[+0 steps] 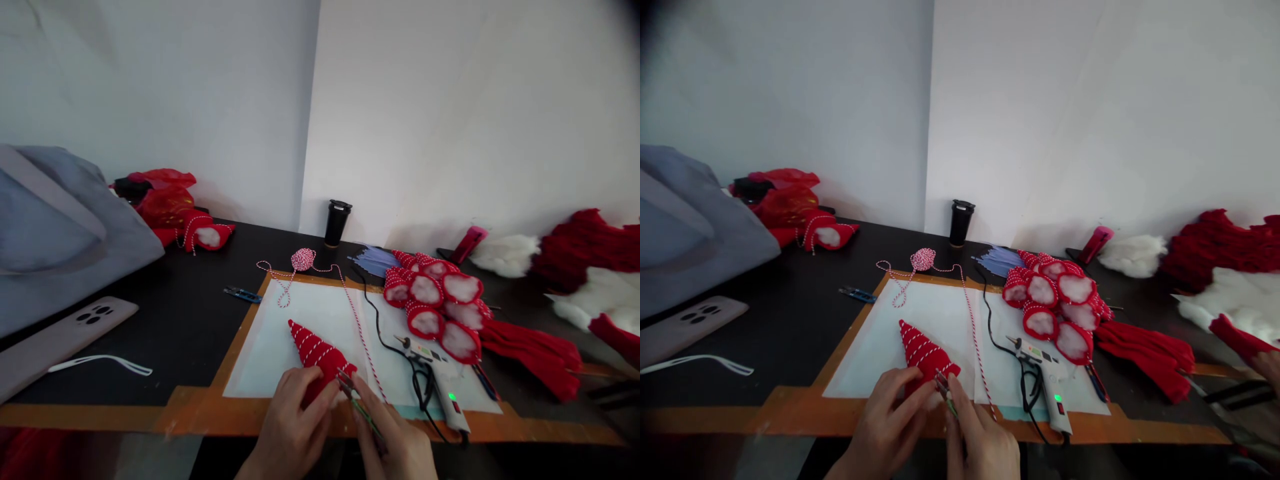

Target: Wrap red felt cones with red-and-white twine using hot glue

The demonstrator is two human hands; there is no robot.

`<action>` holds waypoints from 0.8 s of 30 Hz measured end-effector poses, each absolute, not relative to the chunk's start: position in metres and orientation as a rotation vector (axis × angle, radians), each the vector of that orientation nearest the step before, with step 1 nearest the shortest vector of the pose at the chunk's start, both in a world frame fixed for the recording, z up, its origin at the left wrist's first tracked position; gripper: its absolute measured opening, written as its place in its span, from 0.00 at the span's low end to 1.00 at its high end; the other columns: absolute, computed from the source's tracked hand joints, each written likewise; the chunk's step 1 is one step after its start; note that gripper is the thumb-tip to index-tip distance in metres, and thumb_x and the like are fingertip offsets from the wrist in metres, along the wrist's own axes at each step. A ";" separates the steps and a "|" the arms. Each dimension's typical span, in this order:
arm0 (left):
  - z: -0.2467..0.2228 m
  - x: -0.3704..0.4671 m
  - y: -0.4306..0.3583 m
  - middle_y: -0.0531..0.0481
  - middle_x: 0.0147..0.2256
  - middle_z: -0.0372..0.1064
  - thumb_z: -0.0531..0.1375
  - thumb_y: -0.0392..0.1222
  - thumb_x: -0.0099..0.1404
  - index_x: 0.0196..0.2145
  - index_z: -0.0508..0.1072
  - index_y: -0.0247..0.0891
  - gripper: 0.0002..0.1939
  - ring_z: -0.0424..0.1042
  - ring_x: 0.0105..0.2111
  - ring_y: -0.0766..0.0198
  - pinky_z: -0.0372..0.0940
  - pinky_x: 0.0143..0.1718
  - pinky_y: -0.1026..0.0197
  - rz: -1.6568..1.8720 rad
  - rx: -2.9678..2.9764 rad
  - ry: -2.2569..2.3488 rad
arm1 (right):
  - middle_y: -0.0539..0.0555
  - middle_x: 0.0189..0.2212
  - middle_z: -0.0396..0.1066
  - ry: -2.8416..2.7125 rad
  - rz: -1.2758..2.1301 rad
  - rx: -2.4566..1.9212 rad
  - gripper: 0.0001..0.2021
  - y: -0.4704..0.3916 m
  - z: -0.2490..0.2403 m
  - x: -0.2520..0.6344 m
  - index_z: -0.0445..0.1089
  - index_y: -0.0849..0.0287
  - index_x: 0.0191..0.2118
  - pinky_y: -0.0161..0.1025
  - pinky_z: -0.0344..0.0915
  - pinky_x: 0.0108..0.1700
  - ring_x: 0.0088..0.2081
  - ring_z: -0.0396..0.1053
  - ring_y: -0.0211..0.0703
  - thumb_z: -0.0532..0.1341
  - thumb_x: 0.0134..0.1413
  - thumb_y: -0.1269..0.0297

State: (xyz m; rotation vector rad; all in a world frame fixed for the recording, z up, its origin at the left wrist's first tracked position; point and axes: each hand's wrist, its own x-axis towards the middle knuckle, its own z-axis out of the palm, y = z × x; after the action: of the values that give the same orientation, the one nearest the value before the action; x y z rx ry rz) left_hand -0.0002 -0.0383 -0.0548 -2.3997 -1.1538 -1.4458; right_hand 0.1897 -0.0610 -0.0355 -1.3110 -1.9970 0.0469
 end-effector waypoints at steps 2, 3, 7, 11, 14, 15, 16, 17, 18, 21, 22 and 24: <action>-0.055 0.000 -0.038 0.37 0.49 0.61 0.56 0.24 0.63 0.54 0.71 0.33 0.22 0.64 0.46 0.53 0.70 0.43 0.49 -1.428 -2.388 -1.174 | 0.59 0.36 0.81 -2.020 0.025 -1.314 0.20 -0.061 -0.035 0.191 0.70 0.58 0.60 0.33 0.76 0.34 0.27 0.79 0.44 0.52 0.68 0.63; -0.055 0.001 -0.038 0.37 0.49 0.61 0.56 0.24 0.63 0.53 0.71 0.34 0.22 0.64 0.46 0.53 0.70 0.43 0.50 -1.423 -2.385 -1.184 | 0.59 0.36 0.81 -2.027 0.009 -1.316 0.20 -0.062 -0.035 0.192 0.70 0.58 0.60 0.33 0.76 0.34 0.27 0.79 0.44 0.53 0.68 0.64; -0.054 0.001 -0.037 0.37 0.48 0.61 0.56 0.25 0.63 0.53 0.72 0.34 0.21 0.64 0.44 0.54 0.70 0.42 0.51 -1.442 -2.367 -1.172 | 0.60 0.36 0.81 -2.035 -0.008 -1.319 0.20 -0.061 -0.033 0.193 0.71 0.57 0.60 0.34 0.77 0.36 0.28 0.79 0.44 0.52 0.68 0.63; -0.053 0.000 -0.037 0.37 0.48 0.61 0.56 0.24 0.63 0.53 0.72 0.33 0.21 0.64 0.44 0.54 0.69 0.42 0.51 -1.433 -2.383 -1.174 | 0.59 0.34 0.81 -2.024 0.012 -1.315 0.19 -0.060 -0.033 0.192 0.72 0.59 0.59 0.35 0.77 0.36 0.28 0.79 0.45 0.53 0.68 0.63; -0.052 0.002 -0.037 0.36 0.48 0.62 0.57 0.24 0.63 0.53 0.72 0.33 0.21 0.65 0.44 0.53 0.69 0.41 0.51 -1.414 -2.382 -1.193 | 0.59 0.35 0.81 -2.002 0.007 -1.265 0.19 -0.061 -0.031 0.188 0.72 0.60 0.59 0.32 0.76 0.32 0.27 0.79 0.43 0.54 0.67 0.65; -0.052 0.003 -0.037 0.37 0.48 0.62 0.57 0.25 0.63 0.51 0.73 0.33 0.19 0.65 0.44 0.53 0.69 0.41 0.51 -1.409 -2.379 -1.201 | 0.59 0.35 0.81 -1.992 -0.002 -1.236 0.19 -0.062 -0.030 0.186 0.72 0.59 0.59 0.32 0.75 0.31 0.26 0.78 0.42 0.54 0.67 0.66; -0.052 0.003 -0.037 0.37 0.47 0.63 0.57 0.25 0.63 0.48 0.74 0.33 0.17 0.65 0.43 0.53 0.69 0.41 0.51 -1.407 -2.373 -1.213 | 0.58 0.35 0.81 -1.978 -0.016 -1.203 0.19 -0.063 -0.029 0.185 0.72 0.57 0.59 0.31 0.75 0.31 0.26 0.78 0.41 0.55 0.67 0.66; -0.052 0.004 -0.037 0.37 0.47 0.63 0.57 0.26 0.63 0.45 0.74 0.33 0.14 0.65 0.43 0.53 0.69 0.41 0.51 -1.408 -2.366 -1.232 | 0.57 0.35 0.81 -1.960 -0.030 -1.171 0.19 -0.063 -0.027 0.183 0.71 0.55 0.60 0.31 0.75 0.32 0.25 0.77 0.40 0.55 0.67 0.67; -0.052 0.004 -0.038 0.38 0.46 0.64 0.57 0.26 0.63 0.43 0.74 0.34 0.13 0.65 0.43 0.53 0.69 0.40 0.51 -1.407 -2.362 -1.249 | 0.56 0.35 0.81 -1.940 -0.039 -1.143 0.19 -0.064 -0.025 0.181 0.71 0.53 0.60 0.31 0.75 0.32 0.24 0.77 0.39 0.56 0.67 0.67; -0.050 0.005 -0.038 0.38 0.46 0.63 0.56 0.26 0.63 0.45 0.74 0.35 0.14 0.65 0.42 0.54 0.69 0.40 0.51 -1.393 -2.357 -1.261 | 0.56 0.36 0.81 -1.872 -0.041 -1.137 0.19 -0.064 -0.019 0.183 0.71 0.53 0.60 0.29 0.75 0.33 0.27 0.78 0.39 0.58 0.65 0.69; -0.050 0.004 -0.039 0.38 0.46 0.63 0.56 0.26 0.63 0.48 0.74 0.35 0.17 0.65 0.43 0.54 0.69 0.41 0.51 -1.386 -2.353 -1.249 | 0.56 0.36 0.81 -1.855 -0.039 -1.168 0.19 -0.064 -0.018 0.184 0.72 0.54 0.59 0.28 0.74 0.32 0.28 0.78 0.39 0.59 0.65 0.68; -0.049 0.003 -0.039 0.38 0.47 0.62 0.56 0.25 0.63 0.51 0.73 0.35 0.19 0.65 0.43 0.54 0.70 0.41 0.52 -1.380 -2.342 -1.221 | 0.55 0.35 0.80 -1.840 -0.041 -1.248 0.18 -0.063 -0.019 0.189 0.73 0.55 0.58 0.27 0.72 0.28 0.26 0.78 0.37 0.58 0.65 0.67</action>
State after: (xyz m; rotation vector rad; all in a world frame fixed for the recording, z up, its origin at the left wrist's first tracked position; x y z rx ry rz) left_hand 0.0035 -0.0389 -0.0485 -2.3422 -1.2212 -1.3799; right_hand 0.1894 -0.0631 -0.0191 -1.2485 -1.8403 -0.0410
